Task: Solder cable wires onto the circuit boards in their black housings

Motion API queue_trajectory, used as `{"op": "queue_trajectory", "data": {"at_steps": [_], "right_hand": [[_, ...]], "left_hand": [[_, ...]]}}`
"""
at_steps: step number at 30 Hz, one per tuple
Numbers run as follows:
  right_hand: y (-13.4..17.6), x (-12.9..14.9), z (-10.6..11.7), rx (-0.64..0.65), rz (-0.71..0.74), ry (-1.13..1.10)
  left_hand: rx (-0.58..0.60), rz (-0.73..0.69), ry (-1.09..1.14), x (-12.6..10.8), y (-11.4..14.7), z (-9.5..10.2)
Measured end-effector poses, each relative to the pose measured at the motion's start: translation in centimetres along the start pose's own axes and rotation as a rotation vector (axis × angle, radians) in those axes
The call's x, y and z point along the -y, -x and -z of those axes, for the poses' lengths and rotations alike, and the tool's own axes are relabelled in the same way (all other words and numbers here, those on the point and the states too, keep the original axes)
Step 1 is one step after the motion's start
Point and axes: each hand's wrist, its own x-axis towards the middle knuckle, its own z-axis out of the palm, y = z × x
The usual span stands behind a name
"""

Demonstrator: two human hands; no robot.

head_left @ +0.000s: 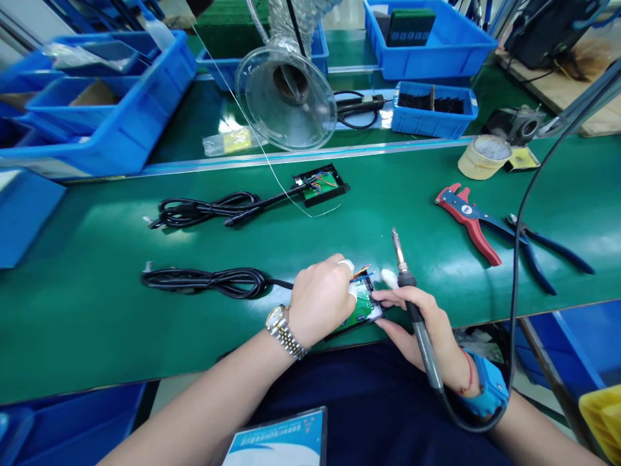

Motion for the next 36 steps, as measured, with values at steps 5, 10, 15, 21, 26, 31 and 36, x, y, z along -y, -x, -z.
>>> {"op": "queue_trajectory", "data": {"at_steps": [5,10,15,21,26,31,36], "right_hand": [[-0.1,0.0,-0.1,-0.008,0.017,0.002],[0.0,-0.2,-0.2,-0.021,0.038,0.015],[0.1,-0.3,-0.2,-0.015,0.025,0.001],[0.2,-0.3,-0.3,-0.017,0.015,0.007],[0.1,-0.3,-0.3,-0.015,0.038,0.03],[0.0,-0.2,-0.2,-0.016,0.052,0.042],[-0.2,0.0,0.0,-0.019,0.058,0.079]], "left_hand": [[-0.003,-0.014,0.019,0.1,0.2,0.0],[-0.015,-0.021,0.205,0.8,0.4,-0.2],[0.02,-0.06,0.636,1.5,0.1,0.2],[0.044,0.002,0.889,1.7,0.1,0.5],[-0.053,-0.007,0.819,1.4,0.2,-0.4],[-0.089,-0.133,0.648,1.5,0.6,-0.9],[-0.126,-0.103,0.389,1.4,0.9,-1.3]]}}
